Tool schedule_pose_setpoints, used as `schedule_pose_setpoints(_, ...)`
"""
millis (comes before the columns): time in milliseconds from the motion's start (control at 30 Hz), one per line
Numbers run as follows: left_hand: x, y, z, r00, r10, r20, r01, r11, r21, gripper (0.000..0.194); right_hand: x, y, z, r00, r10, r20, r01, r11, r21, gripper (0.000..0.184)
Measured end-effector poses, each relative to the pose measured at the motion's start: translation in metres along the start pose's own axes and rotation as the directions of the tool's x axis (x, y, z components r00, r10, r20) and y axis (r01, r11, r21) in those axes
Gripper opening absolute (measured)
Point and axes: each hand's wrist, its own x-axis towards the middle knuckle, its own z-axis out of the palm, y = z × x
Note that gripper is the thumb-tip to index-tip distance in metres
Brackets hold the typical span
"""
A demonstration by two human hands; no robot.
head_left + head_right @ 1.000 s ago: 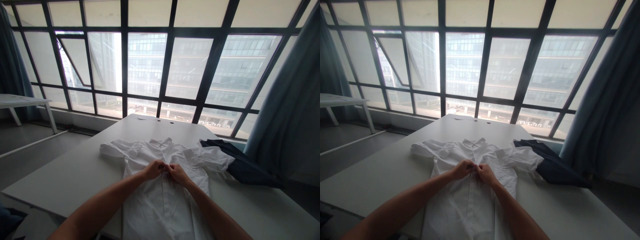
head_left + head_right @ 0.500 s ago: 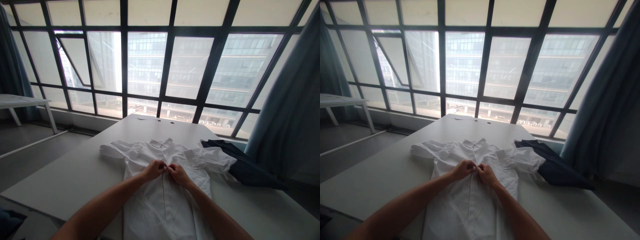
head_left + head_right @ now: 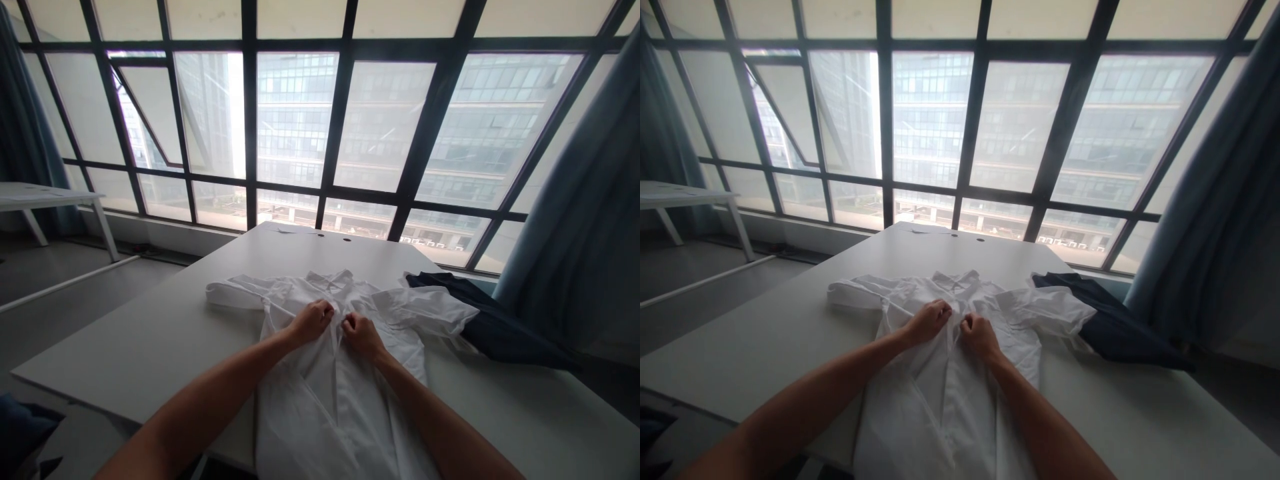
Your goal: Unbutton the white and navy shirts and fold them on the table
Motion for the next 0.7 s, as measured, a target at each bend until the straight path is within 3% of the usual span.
schedule_pose_setpoints(167,0.006,-0.026,-0.026,0.965,-0.238,-0.114,0.254,0.955,0.155,0.019,0.001,0.011,-0.024,0.980,0.112,-0.164,-0.130,0.986,-0.100,0.025)
schedule_pose_setpoints(333,0.002,-0.015,-0.034,0.970,-0.227,-0.092,0.239,0.958,0.157,0.017,-0.023,-0.025,-0.020,1.000,-0.009,0.023,0.010,0.999,-0.050,0.043)
schedule_pose_setpoints(500,-0.009,0.021,-0.038,0.983,-0.171,0.059,0.150,0.953,0.264,0.023,-0.041,-0.055,-0.004,0.984,-0.023,0.175,0.047,0.990,-0.133,0.034)
schedule_pose_setpoints(600,-0.015,0.033,-0.039,0.952,-0.235,0.195,0.161,0.929,0.332,0.033,-0.038,-0.049,0.001,0.976,-0.002,0.219,0.029,0.992,-0.119,0.027)
schedule_pose_setpoints(700,-0.019,0.034,-0.037,0.896,-0.308,0.320,0.213,0.931,0.298,0.039,-0.032,-0.037,0.003,0.961,-0.044,0.272,0.039,0.999,0.026,0.025)
